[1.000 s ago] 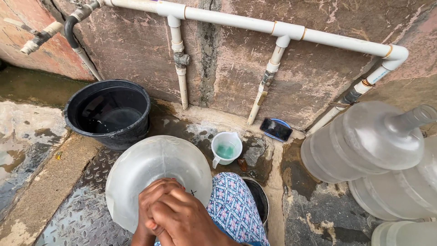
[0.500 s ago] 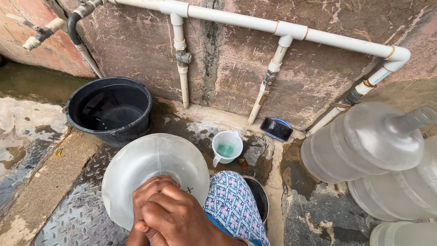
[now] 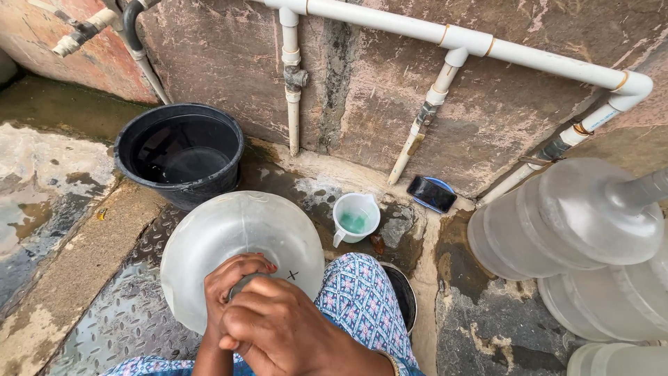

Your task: The recorder is cleaning the exterior and interior of a large plastic water jug using a cloth and small tool.

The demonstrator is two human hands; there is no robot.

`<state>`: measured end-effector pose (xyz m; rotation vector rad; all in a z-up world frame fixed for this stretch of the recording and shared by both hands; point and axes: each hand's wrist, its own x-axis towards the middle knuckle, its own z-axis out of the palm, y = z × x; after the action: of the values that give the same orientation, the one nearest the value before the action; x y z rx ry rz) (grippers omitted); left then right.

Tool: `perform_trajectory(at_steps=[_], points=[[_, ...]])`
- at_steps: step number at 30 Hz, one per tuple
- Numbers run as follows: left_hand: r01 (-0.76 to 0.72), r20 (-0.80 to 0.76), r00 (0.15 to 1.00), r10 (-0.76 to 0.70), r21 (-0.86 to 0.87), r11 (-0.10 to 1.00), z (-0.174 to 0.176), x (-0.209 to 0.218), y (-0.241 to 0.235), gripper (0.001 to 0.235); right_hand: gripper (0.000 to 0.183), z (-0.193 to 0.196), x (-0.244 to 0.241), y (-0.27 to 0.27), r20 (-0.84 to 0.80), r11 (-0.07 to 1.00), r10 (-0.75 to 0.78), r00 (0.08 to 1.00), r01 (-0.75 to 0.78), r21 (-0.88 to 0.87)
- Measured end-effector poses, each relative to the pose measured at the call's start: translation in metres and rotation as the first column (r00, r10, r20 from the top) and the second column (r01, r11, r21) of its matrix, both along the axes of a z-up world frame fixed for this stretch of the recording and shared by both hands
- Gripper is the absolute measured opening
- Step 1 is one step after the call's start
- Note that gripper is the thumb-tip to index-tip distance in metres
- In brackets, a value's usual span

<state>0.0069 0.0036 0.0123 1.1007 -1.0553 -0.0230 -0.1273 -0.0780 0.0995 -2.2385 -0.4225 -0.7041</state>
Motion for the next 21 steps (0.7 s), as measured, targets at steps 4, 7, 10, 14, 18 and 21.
perform_trajectory(at_steps=[4,7,10,14,18,21], points=[[0.009,-0.071,0.997,-0.005,0.057,0.998,-0.003,-0.001,0.005,0.044,0.03,0.002,-0.005,0.009,-0.014,0.999,-0.031,0.999,0.031,0.02],[-0.075,-0.078,0.992,0.099,0.265,0.961,-0.006,-0.002,0.005,0.049,0.032,0.014,-0.022,0.011,-0.021,1.0,0.014,1.0,-0.014,0.028],[-0.101,0.151,0.985,0.077,0.163,0.981,0.009,-0.006,0.001,0.047,0.028,0.035,-0.029,0.007,0.074,0.998,0.028,0.997,-0.031,0.046],[-0.057,0.177,0.983,0.037,0.106,0.993,0.001,-0.004,-0.007,0.05,0.025,0.022,-0.013,-0.008,0.023,0.998,-0.049,0.999,0.048,0.032],[-0.028,0.123,0.992,0.007,0.168,0.985,-0.001,-0.008,-0.01,0.057,0.023,0.029,-0.024,-0.014,-0.009,0.995,-0.071,0.997,0.071,0.07],[-0.024,0.15,0.989,-0.005,0.192,0.981,0.003,-0.006,-0.013,0.061,0.024,0.052,-0.044,-0.014,0.01,0.98,-0.015,1.0,0.013,0.201]])
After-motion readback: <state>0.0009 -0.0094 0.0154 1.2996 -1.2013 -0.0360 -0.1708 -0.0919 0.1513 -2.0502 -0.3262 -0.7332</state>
